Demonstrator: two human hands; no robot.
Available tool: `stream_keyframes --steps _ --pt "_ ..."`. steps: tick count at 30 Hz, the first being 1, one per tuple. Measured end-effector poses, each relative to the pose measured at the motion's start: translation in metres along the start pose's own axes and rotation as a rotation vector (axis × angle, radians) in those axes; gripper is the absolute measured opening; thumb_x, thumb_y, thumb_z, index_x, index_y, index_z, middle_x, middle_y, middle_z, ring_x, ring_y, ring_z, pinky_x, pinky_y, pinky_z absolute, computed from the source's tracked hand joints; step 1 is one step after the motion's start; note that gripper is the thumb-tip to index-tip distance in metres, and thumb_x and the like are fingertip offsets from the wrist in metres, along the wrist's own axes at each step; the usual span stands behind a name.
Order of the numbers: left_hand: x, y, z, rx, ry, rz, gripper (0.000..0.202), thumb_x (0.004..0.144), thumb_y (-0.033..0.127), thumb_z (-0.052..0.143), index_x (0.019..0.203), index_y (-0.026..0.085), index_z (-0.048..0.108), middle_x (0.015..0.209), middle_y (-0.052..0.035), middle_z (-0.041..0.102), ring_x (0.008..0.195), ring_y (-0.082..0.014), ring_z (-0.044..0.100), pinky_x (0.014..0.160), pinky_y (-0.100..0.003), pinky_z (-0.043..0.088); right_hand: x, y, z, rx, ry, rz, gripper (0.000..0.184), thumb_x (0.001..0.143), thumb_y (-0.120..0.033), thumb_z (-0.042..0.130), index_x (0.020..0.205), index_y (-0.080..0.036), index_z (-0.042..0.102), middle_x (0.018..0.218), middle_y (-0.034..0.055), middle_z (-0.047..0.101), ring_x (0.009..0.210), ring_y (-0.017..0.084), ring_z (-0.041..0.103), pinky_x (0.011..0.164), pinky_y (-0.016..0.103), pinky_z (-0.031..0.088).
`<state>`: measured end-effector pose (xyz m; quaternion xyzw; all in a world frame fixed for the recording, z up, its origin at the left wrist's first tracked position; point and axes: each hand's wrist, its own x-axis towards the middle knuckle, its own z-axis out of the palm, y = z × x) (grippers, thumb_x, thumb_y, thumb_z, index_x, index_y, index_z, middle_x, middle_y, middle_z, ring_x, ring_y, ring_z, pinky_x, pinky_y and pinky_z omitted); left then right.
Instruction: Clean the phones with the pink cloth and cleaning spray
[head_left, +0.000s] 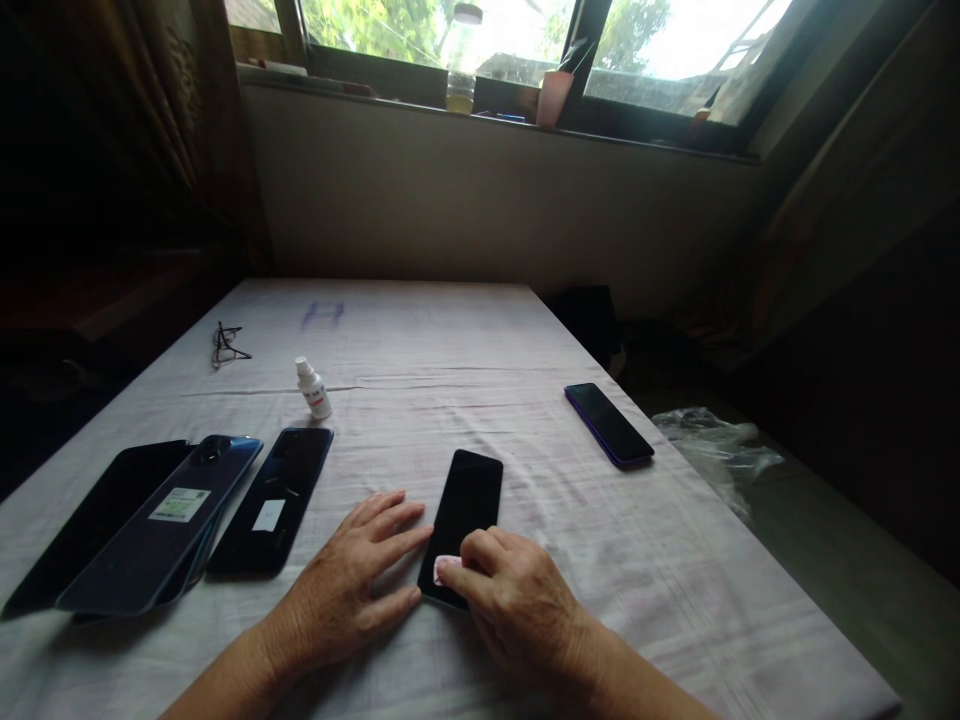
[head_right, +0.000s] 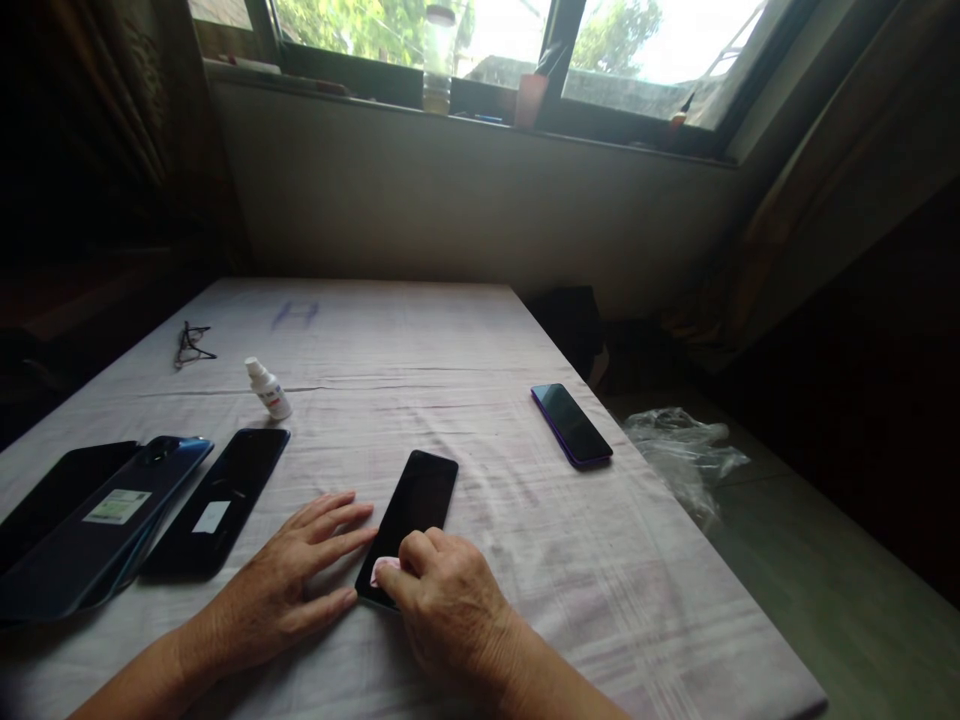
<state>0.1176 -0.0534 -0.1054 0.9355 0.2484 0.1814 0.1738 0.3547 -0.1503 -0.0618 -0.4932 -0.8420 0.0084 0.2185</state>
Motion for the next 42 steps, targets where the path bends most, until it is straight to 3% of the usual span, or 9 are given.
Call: stream_keyframes --steps 6,16,25,34,42 --pt "0.001 0.000 0.000 0.003 0.008 0.006 0.061 0.088 0.030 0.069 0.146 0.037 0.052 0.151 -0.0035 0.054 0.144 -0.0350 0.042 0.117 -0.059 0.037 0.008 0.005 0.005 -0.078 0.058 0.089 0.025 0.095 -0.011 0.052 0.110 -0.020 0.068 0.084 0.0032 0.062 0.069 0.017 0.052 0.060 0.029 0.034" --pt "0.002 0.000 -0.001 -0.003 0.013 0.006 0.057 0.089 0.033 0.069 0.144 0.035 0.055 0.150 -0.0051 0.055 0.143 -0.0357 0.043 0.116 -0.059 0.038 0.007 -0.009 0.001 -0.019 -0.083 -0.040 0.015 0.094 -0.017 0.057 0.106 -0.021 0.066 0.084 0.0022 0.063 0.069 0.016 0.052 0.058 0.029 0.035" --pt "0.001 0.000 0.000 -0.012 0.021 0.007 0.060 0.085 0.028 0.071 0.143 0.036 0.055 0.149 -0.0049 0.056 0.143 -0.0354 0.043 0.116 -0.058 0.037 0.019 0.000 0.008 -0.113 -0.022 0.084 0.020 0.093 -0.014 0.056 0.109 -0.020 0.068 0.087 0.0049 0.063 0.073 0.019 0.054 0.060 0.031 0.034" --pt "0.002 0.000 0.000 -0.008 0.022 0.009 0.057 0.088 0.030 0.068 0.143 0.035 0.055 0.150 -0.0051 0.056 0.143 -0.0348 0.044 0.117 -0.058 0.037 0.011 -0.012 0.001 -0.019 -0.082 -0.037 0.017 0.095 -0.018 0.055 0.104 -0.021 0.068 0.084 0.0025 0.063 0.069 0.017 0.054 0.058 0.029 0.035" --pt "0.001 0.000 0.000 0.002 0.009 0.008 0.063 0.086 0.029 0.070 0.146 0.037 0.052 0.151 -0.0046 0.054 0.144 -0.0355 0.042 0.117 -0.059 0.037 0.011 0.007 0.001 -0.075 -0.009 0.088 0.021 0.095 -0.014 0.055 0.107 -0.022 0.070 0.084 0.0034 0.063 0.069 0.016 0.053 0.061 0.028 0.035"
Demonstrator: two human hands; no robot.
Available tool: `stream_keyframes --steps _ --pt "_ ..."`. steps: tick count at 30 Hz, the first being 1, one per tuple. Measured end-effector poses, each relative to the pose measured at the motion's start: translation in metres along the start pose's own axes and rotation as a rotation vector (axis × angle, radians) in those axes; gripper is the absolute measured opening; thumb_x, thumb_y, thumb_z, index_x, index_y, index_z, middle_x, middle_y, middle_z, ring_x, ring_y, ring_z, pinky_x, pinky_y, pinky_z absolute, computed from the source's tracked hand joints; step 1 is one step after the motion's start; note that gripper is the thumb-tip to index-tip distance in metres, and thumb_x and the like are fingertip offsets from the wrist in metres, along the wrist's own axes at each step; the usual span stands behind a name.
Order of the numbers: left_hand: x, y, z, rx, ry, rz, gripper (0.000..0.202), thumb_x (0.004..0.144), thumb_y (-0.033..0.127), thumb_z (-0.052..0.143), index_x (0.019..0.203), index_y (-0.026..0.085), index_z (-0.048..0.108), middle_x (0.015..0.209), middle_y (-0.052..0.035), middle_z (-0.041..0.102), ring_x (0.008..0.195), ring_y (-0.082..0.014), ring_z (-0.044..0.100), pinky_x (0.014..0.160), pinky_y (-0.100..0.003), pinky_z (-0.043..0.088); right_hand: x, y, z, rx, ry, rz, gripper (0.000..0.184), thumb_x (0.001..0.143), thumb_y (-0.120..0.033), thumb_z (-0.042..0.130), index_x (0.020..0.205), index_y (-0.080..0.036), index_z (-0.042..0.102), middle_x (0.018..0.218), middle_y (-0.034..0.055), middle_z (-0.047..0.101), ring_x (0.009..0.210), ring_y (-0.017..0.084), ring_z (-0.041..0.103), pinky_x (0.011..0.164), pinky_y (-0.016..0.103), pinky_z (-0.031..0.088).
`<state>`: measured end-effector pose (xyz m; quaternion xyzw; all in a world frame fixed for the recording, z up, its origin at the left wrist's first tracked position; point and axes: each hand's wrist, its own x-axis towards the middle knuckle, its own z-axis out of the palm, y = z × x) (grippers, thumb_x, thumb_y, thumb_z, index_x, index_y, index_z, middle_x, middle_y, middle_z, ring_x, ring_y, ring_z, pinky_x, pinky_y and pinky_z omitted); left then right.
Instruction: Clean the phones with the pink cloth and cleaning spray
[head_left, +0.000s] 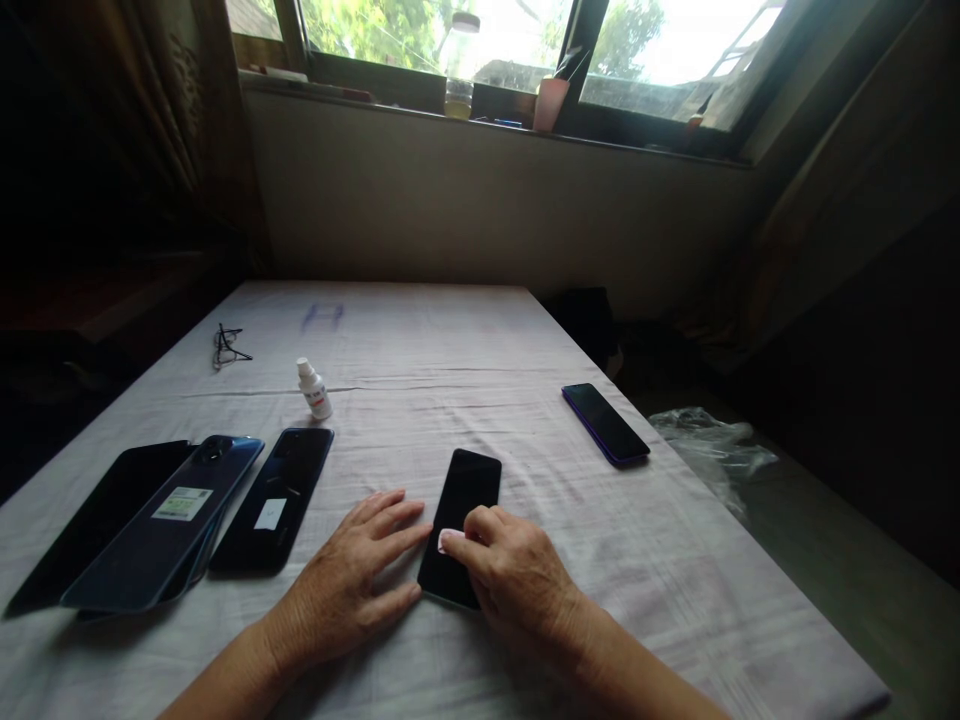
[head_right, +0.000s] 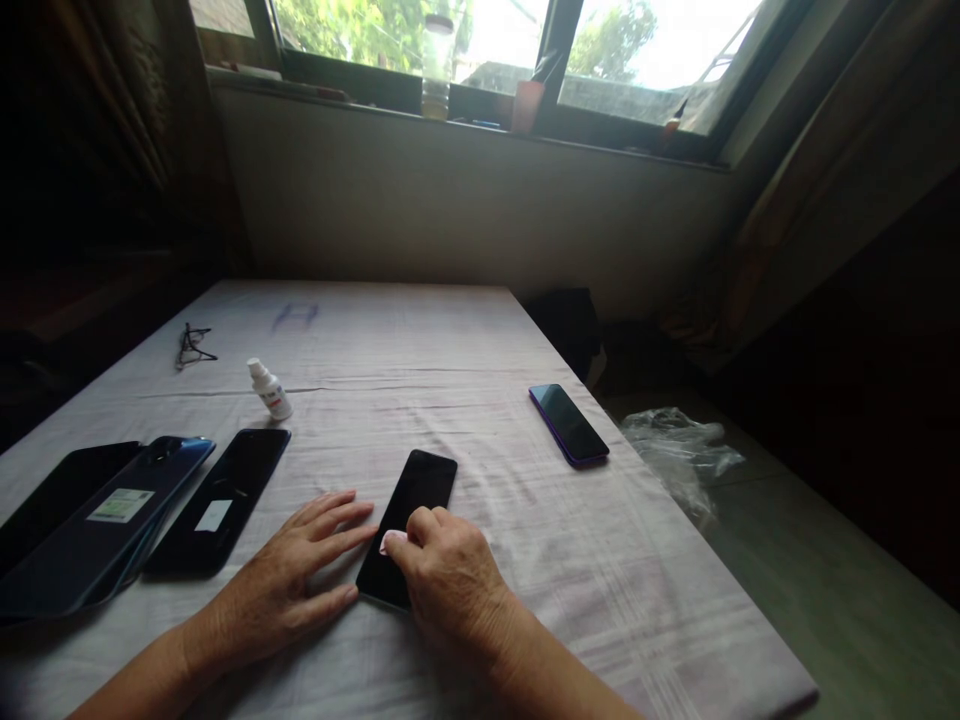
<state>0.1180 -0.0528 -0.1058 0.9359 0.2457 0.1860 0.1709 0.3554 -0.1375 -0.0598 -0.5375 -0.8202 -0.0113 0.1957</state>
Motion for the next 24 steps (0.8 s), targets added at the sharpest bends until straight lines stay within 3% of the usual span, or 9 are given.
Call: stream_keyframes --steps 10,18,24 --pt "0.003 0.002 -0.003 -0.019 -0.010 -0.004 0.061 0.087 0.028 0.069 0.145 0.037 0.053 0.151 -0.0037 0.055 0.143 -0.0354 0.043 0.116 -0.061 0.038 -0.017 -0.014 -0.011 0.077 -0.039 -0.108 0.023 0.092 -0.012 0.055 0.109 -0.021 0.068 0.082 0.0019 0.063 0.067 0.016 0.054 0.058 0.028 0.035" --pt "0.005 0.006 -0.009 -0.010 -0.034 0.006 0.061 0.086 0.024 0.069 0.144 0.035 0.053 0.150 -0.0055 0.055 0.143 -0.0357 0.044 0.115 -0.062 0.039 -0.016 0.003 -0.004 0.023 0.032 0.009 0.028 0.095 -0.011 0.050 0.111 -0.022 0.069 0.086 0.0038 0.064 0.068 0.015 0.057 0.061 0.025 0.039" --pt "0.005 0.005 -0.008 -0.001 -0.032 0.006 0.061 0.086 0.025 0.069 0.144 0.034 0.053 0.150 -0.0058 0.055 0.142 -0.0363 0.045 0.114 -0.064 0.038 -0.020 -0.012 -0.008 0.064 -0.034 -0.090 0.024 0.092 -0.012 0.056 0.111 -0.020 0.067 0.083 0.0030 0.063 0.069 0.016 0.056 0.060 0.027 0.037"
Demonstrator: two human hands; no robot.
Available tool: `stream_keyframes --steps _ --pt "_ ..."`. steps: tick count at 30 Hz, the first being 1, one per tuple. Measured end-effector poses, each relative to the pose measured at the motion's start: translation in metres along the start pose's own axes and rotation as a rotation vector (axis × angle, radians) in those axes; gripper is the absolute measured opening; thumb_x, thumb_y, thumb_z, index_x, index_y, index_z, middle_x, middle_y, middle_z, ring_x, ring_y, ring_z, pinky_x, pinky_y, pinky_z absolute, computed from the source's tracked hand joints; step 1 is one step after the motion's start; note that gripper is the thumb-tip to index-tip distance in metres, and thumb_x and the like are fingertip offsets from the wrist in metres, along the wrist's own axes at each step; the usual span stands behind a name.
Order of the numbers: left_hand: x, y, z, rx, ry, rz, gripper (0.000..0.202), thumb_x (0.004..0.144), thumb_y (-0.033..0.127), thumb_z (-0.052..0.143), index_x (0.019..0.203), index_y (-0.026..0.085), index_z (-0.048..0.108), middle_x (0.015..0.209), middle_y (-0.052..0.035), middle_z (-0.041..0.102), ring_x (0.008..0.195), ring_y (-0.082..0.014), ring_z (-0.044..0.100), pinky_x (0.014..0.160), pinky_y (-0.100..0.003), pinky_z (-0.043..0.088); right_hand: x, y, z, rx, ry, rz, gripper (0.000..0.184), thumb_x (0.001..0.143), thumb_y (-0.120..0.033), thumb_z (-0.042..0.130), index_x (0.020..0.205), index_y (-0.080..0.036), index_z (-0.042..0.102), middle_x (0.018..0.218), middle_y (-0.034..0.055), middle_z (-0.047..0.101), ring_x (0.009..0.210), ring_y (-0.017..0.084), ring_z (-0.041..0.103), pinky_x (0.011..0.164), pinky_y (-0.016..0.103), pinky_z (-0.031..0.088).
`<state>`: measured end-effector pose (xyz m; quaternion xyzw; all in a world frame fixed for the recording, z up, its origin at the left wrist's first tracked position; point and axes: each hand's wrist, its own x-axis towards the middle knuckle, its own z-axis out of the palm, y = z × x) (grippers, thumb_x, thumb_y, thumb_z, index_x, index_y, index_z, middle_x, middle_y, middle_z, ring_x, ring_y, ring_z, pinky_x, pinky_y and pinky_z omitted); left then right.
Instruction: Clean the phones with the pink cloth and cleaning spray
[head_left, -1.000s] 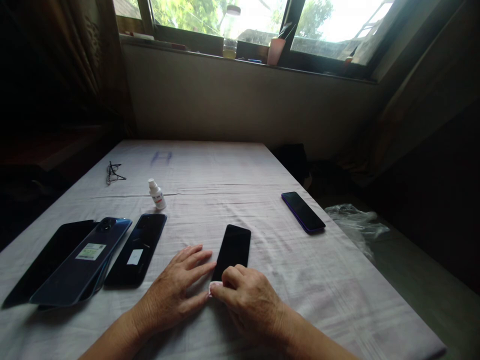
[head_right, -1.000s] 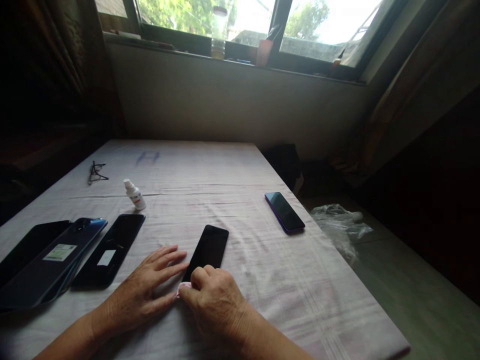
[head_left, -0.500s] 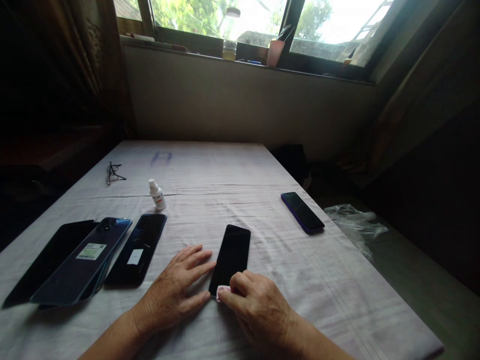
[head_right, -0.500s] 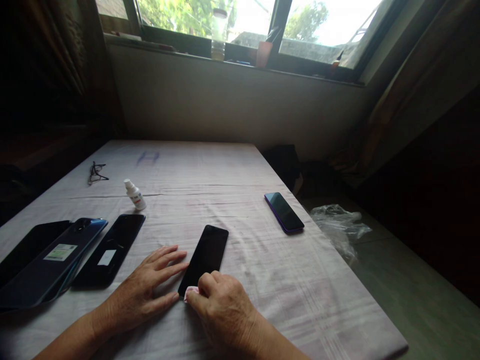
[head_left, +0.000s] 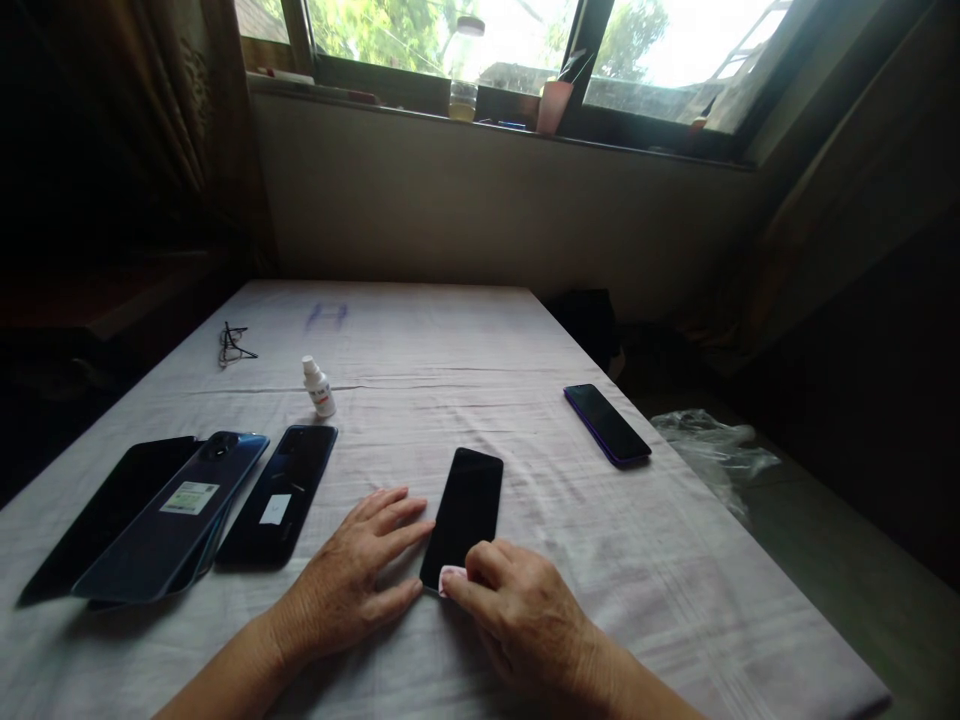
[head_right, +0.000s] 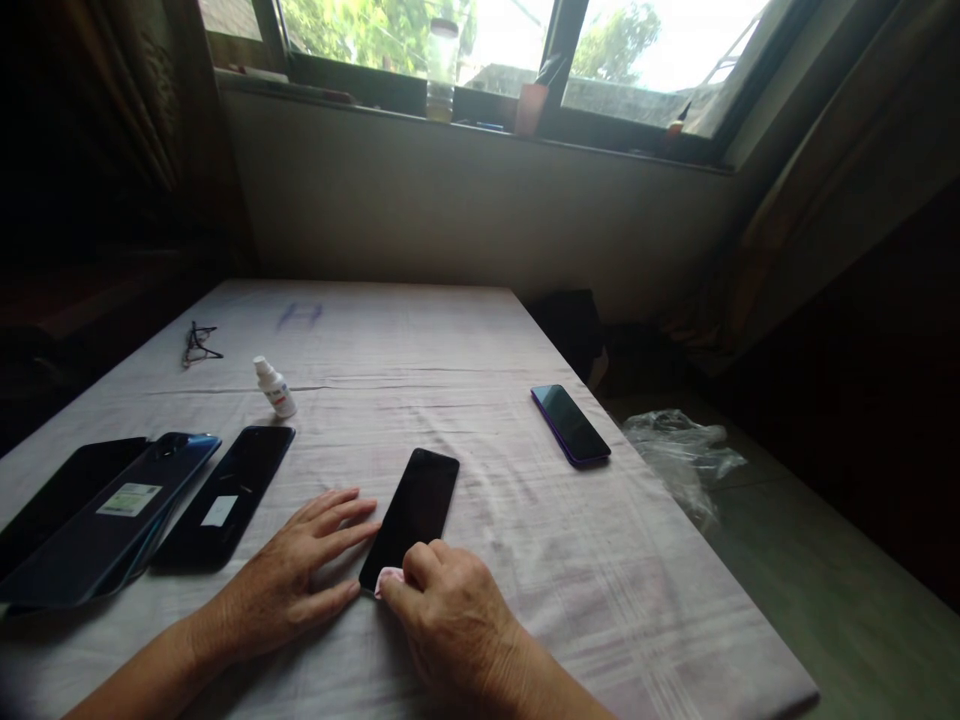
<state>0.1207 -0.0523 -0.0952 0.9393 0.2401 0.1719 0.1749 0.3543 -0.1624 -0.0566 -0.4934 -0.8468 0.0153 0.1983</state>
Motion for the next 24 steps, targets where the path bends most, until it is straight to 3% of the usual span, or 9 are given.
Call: stream_keyframes --steps 9,13,18,24 --pt "0.000 0.000 0.001 0.002 0.024 0.002 0.062 0.085 0.025 0.068 0.144 0.036 0.054 0.149 -0.0037 0.056 0.142 -0.0352 0.045 0.115 -0.061 0.039 0.004 0.023 0.000 -0.070 0.105 0.111 0.024 0.095 -0.013 0.053 0.108 -0.023 0.071 0.086 0.0036 0.065 0.067 0.014 0.056 0.061 0.024 0.038" --pt "0.000 -0.001 0.000 0.003 0.019 0.014 0.061 0.086 0.025 0.068 0.144 0.035 0.054 0.150 -0.0041 0.056 0.142 -0.0351 0.045 0.114 -0.061 0.039 0.002 0.014 0.001 -0.048 0.089 0.065 0.026 0.097 -0.012 0.049 0.110 -0.021 0.070 0.084 0.0038 0.064 0.067 0.015 0.056 0.060 0.025 0.037" --pt "0.000 -0.001 0.001 0.007 0.024 0.019 0.061 0.086 0.026 0.069 0.144 0.035 0.053 0.150 -0.0042 0.056 0.142 -0.0346 0.045 0.115 -0.060 0.039 0.000 0.002 0.000 -0.011 0.042 0.011 0.023 0.091 -0.011 0.056 0.109 -0.020 0.068 0.081 0.0024 0.064 0.068 0.016 0.057 0.059 0.026 0.036" --pt "0.000 0.000 0.000 0.006 0.025 0.014 0.062 0.086 0.025 0.069 0.145 0.036 0.053 0.149 -0.0035 0.056 0.141 -0.0344 0.046 0.115 -0.060 0.040 0.003 0.020 0.004 -0.065 0.118 0.081 0.024 0.096 -0.012 0.053 0.108 -0.022 0.070 0.084 0.0034 0.065 0.067 0.015 0.057 0.060 0.024 0.038"
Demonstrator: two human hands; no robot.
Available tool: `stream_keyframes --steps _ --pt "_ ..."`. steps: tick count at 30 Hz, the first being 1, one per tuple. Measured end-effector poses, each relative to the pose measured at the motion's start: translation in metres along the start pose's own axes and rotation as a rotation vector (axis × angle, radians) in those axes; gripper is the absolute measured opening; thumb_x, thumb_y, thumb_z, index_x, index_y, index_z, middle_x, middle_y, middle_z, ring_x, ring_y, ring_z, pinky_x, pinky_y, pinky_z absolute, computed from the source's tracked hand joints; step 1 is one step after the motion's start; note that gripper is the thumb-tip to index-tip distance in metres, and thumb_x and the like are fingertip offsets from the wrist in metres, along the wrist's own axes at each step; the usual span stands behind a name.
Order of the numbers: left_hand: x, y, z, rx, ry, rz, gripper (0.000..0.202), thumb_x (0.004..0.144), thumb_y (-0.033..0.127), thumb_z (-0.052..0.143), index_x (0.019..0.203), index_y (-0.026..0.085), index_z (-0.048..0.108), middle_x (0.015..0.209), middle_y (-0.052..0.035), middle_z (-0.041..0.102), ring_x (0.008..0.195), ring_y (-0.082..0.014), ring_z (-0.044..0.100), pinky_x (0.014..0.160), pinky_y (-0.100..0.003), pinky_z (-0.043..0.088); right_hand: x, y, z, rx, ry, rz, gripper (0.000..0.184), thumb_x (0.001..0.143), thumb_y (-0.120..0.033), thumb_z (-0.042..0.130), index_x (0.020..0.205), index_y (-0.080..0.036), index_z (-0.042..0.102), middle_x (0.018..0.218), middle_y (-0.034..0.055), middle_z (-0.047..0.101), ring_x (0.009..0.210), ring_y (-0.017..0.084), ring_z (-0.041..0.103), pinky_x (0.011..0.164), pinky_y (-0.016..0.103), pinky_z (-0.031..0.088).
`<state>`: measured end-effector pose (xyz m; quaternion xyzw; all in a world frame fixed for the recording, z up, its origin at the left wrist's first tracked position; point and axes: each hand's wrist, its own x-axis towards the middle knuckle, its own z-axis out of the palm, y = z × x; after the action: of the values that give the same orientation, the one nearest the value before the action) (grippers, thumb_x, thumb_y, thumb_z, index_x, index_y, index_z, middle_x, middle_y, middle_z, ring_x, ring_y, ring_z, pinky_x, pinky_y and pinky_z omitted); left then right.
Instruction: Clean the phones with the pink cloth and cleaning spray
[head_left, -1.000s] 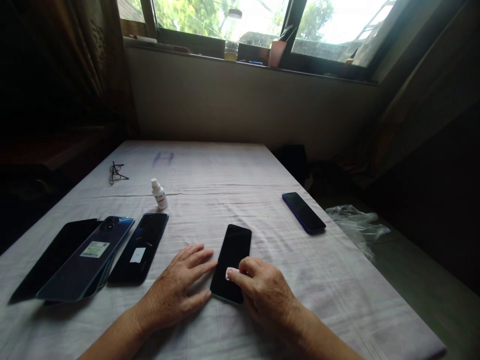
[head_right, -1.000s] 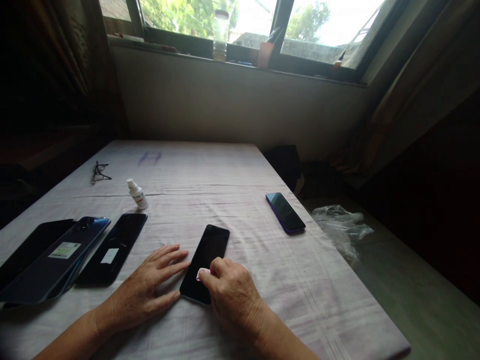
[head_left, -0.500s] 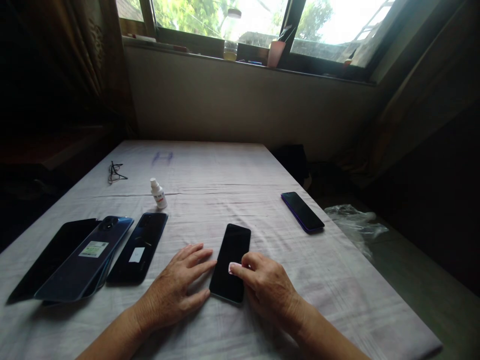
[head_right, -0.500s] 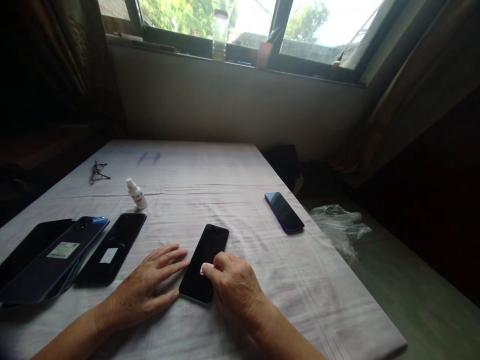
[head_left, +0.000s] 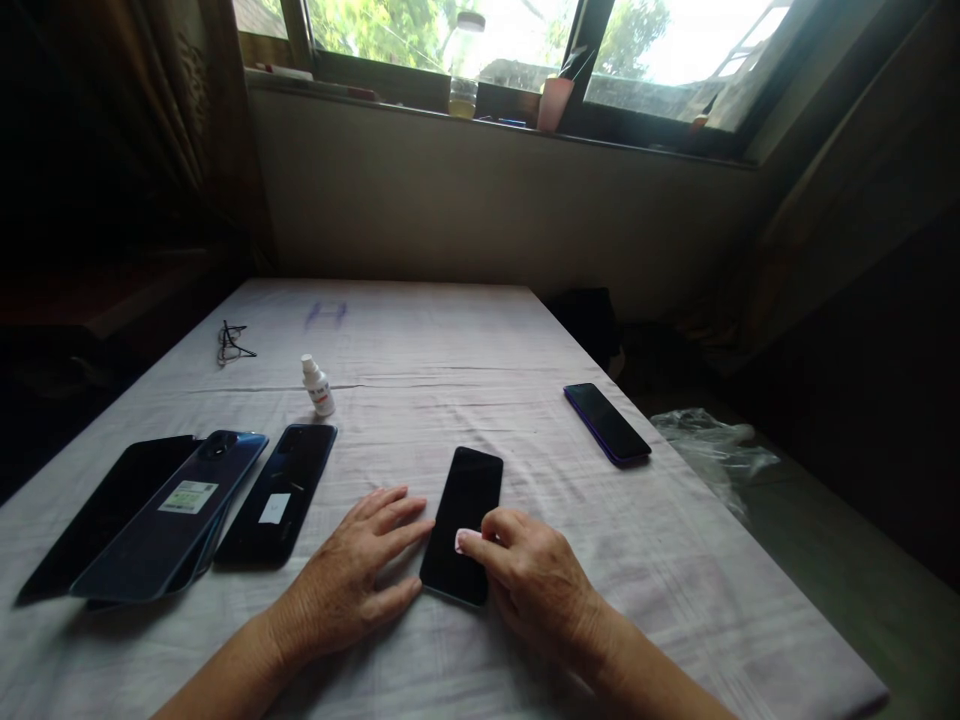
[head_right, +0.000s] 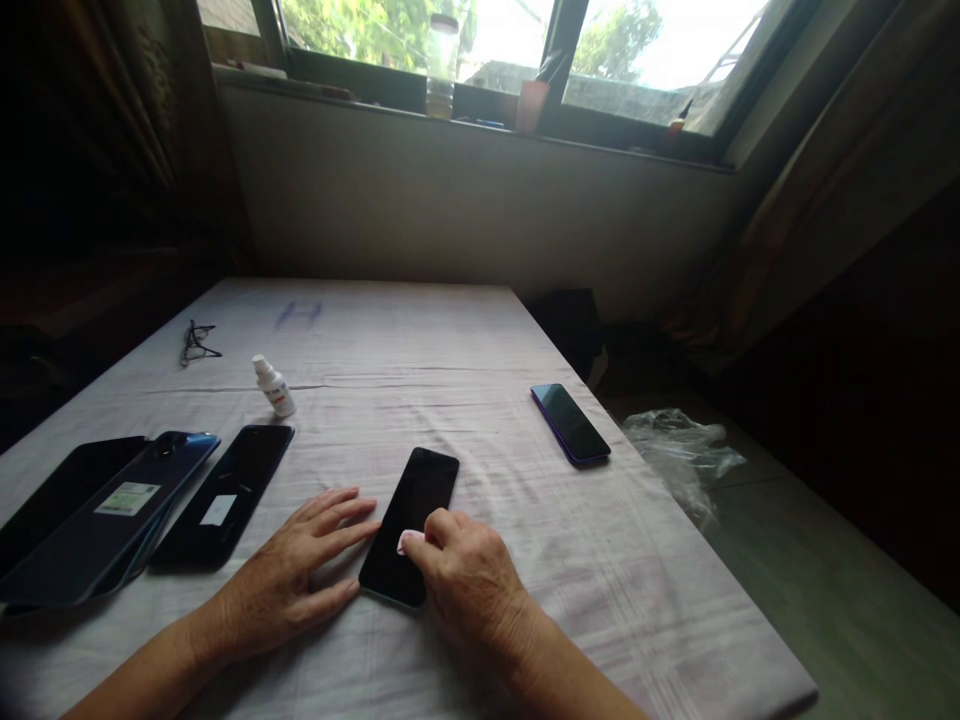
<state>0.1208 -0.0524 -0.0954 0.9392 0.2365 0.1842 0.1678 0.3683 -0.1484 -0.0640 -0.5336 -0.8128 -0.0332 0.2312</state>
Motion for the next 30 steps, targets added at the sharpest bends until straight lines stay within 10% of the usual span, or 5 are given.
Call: stream_keyframes --steps 30 --pt "0.002 0.002 -0.003 -0.011 -0.018 -0.014 0.060 0.085 0.025 0.070 0.143 0.035 0.055 0.148 -0.0049 0.057 0.141 -0.0350 0.046 0.116 -0.060 0.038 -0.017 -0.012 -0.012 0.098 -0.040 -0.073 0.027 0.095 -0.011 0.047 0.110 -0.020 0.068 0.082 0.0038 0.063 0.068 0.016 0.057 0.060 0.026 0.040"
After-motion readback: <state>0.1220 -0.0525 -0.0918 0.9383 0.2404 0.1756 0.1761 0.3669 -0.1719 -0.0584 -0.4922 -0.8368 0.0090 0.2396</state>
